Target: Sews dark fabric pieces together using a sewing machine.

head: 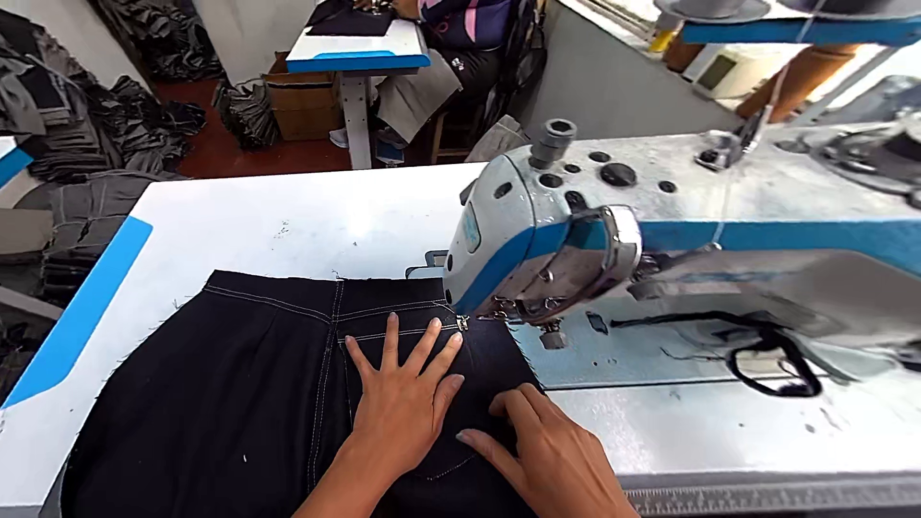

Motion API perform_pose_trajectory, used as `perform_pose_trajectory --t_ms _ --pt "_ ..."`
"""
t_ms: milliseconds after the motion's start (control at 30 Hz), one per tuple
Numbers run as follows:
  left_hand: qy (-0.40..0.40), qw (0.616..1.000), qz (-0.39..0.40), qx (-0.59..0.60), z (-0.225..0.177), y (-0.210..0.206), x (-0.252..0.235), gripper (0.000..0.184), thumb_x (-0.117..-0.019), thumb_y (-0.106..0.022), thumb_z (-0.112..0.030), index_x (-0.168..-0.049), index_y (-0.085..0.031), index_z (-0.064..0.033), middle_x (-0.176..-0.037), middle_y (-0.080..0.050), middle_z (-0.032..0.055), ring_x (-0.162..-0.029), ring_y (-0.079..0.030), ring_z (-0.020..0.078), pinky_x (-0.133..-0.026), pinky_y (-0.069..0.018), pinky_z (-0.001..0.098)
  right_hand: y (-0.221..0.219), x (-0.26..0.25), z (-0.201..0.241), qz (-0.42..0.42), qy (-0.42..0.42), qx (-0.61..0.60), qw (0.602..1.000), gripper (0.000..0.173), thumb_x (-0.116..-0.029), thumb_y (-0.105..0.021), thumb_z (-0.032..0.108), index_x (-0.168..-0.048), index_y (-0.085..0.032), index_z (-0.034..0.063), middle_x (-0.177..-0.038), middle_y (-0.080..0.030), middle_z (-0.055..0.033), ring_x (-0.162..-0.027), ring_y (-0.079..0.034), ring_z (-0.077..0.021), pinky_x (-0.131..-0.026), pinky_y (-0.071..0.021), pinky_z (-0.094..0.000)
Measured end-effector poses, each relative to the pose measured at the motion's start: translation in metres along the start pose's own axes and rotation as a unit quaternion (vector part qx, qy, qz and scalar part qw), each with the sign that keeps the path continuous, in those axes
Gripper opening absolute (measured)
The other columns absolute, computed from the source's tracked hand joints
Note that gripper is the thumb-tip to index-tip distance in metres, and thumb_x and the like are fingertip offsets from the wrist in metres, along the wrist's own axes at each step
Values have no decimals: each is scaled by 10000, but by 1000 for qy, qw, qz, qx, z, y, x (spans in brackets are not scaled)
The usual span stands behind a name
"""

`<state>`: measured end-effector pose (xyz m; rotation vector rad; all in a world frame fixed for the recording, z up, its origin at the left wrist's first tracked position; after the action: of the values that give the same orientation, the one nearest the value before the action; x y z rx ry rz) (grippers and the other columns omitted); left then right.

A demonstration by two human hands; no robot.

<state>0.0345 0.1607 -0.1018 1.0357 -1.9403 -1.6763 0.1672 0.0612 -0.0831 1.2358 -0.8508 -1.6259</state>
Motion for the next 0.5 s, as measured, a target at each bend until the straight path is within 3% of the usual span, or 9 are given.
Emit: perform_pose_trajectory --t_ms 67,167,233,300,367,500 --pt "-3 1000 -3 -1 1 0 0 560 -1087 -190 -522 -1570 -417 -354 -1654 -351 -74 -1540 -173 478 -1009 -72 900 -7 -1 6 -29 -7 34 999 649 -903 -524 664 -794 -691 48 -717 -626 -103 -597 -657 -271 -438 -483 -379" --pt "1 1000 -10 17 3 1 0 581 -1086 -214 -512 -1588 -399 -286 -1646 -367 -65 -1547 -171 458 -1020 -57 892 -10 -3 9 -26 -19 25 999 515 -940 -587 509 -725 -672 49 -677 -602 -92 -585 -654 -263 -441 -484 -387" --pt "5 1000 -12 25 4 1 0 598 -1083 -218 -521 -1589 -400 -259 -1645 -369 -62 -1551 -173 443 -1030 -43 887 -6 -3 4 -21 -44 15 999 448 -925 -648 466 -811 -695 35 -740 -631 -111 -629 -671 -283 -479 -520 -413" --pt "3 999 -22 28 4 1 0 603 -1083 -229 -519 -1576 -427 -233 -1637 -387 -49 -1546 -195 444 -1031 -50 885 -3 -1 1 -15 -67 40 997 539 -888 -666 551 -906 -703 13 -797 -643 -140 -663 -682 -312 -504 -535 -428" --pt "3 999 -20 28 4 1 0 597 -1084 -247 -506 -1573 -432 -217 -1634 -393 -46 -1542 -205 446 -1033 -52 882 -2 2 4 -14 -78 65 995 602 -867 -655 602 -912 -705 4 -796 -644 -150 -674 -688 -320 -501 -535 -423" --pt "5 1000 7 10 3 0 -1 597 -1084 -250 -504 -1594 -389 -226 -1659 -343 -52 -1557 -164 430 -1040 -39 876 -6 2 16 -7 -81 69 994 438 -903 -709 447 -860 -699 12 -774 -646 -138 -685 -698 -313 -514 -544 -411"
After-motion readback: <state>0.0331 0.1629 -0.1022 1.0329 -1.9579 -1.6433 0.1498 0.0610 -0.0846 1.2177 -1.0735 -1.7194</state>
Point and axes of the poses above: each hand's wrist, its own x-axis away from the middle knuckle, its own y-axis out of the back of the hand, z = x × y, the point moved 5 cm from there along -x, towards the middle knuckle
